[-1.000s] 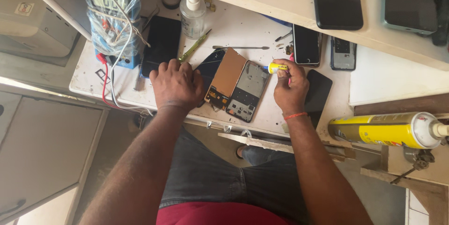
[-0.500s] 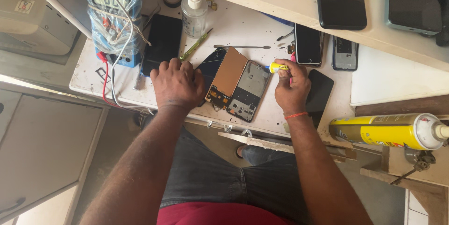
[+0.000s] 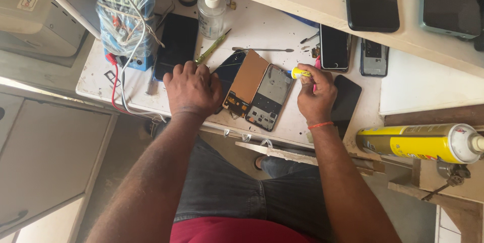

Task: The person applies glue from a small tube along the edge of a disassembled phone frame on the workbench, then picks up a phone, aligns a screen onto it, and presses the phone together with both hands.

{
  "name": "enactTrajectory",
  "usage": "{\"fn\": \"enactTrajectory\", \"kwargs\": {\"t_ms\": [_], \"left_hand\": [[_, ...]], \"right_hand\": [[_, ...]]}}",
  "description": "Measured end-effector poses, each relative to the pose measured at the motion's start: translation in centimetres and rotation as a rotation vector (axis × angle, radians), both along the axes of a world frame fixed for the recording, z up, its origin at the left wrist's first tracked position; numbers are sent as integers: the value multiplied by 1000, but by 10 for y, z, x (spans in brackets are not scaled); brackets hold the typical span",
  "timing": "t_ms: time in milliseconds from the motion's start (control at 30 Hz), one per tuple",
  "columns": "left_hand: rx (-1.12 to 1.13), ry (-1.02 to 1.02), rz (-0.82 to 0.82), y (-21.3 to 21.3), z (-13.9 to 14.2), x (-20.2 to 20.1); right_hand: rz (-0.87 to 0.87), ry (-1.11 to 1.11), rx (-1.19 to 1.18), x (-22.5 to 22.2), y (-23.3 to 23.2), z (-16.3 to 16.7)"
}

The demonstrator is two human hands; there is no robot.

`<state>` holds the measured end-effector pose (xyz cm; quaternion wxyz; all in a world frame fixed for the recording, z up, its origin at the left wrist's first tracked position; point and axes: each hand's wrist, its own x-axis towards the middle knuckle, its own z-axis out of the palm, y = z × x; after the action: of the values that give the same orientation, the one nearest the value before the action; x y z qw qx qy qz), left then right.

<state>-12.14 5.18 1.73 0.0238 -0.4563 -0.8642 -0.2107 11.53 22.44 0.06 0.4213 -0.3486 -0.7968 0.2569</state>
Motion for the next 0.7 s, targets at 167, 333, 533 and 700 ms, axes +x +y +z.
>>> {"fn": "enactTrajectory", "kwargs": {"t_ms": [167, 333, 533, 700], "left_hand": [[-16, -12, 2, 1, -1, 0], [-21, -8, -3, 1, -1, 0], [-24, -21, 0, 1, -1, 0], [-20, -13, 1, 2, -1, 0]], "right_hand": [[-12, -14, 22, 1, 0, -1], [-25, -32, 43, 1, 0, -1], [-51, -58, 38, 2, 0, -1], [-67, -64, 27, 3, 1, -1]]}}
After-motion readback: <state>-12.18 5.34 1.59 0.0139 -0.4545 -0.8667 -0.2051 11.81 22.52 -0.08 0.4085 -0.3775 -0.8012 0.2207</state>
